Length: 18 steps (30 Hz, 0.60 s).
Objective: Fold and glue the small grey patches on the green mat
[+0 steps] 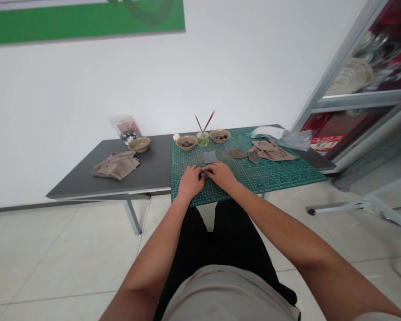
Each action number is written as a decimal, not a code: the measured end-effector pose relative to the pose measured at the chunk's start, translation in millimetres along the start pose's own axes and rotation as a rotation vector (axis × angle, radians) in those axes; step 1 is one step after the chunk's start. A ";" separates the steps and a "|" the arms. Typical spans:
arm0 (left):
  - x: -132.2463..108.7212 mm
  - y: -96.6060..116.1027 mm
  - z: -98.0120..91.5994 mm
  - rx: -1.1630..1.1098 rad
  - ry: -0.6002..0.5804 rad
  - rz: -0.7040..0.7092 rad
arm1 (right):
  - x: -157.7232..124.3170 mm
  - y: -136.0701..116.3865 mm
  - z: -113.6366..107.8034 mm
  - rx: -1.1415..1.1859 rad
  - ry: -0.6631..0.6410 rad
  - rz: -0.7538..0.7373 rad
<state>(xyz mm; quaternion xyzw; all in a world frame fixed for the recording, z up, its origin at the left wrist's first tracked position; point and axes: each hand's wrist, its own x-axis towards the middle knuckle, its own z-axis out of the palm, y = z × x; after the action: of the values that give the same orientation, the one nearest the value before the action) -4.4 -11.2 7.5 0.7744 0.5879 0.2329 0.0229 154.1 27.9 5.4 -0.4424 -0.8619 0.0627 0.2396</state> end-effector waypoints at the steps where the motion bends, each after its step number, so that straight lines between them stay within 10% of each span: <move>1: -0.1 0.8 -0.7 -0.017 0.003 -0.014 | 0.2 0.1 -0.8 -0.005 -0.010 -0.014; 18: 1.2 1.6 -1.8 -0.119 0.013 -0.066 | 2.5 6.7 -19.3 -0.120 -0.118 -0.057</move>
<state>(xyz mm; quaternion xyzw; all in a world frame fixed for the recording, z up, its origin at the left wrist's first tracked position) -3.5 -11.0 9.9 0.7504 0.5984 0.2713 0.0727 166.8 31.9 21.0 -0.4265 -0.8891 0.0302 0.1631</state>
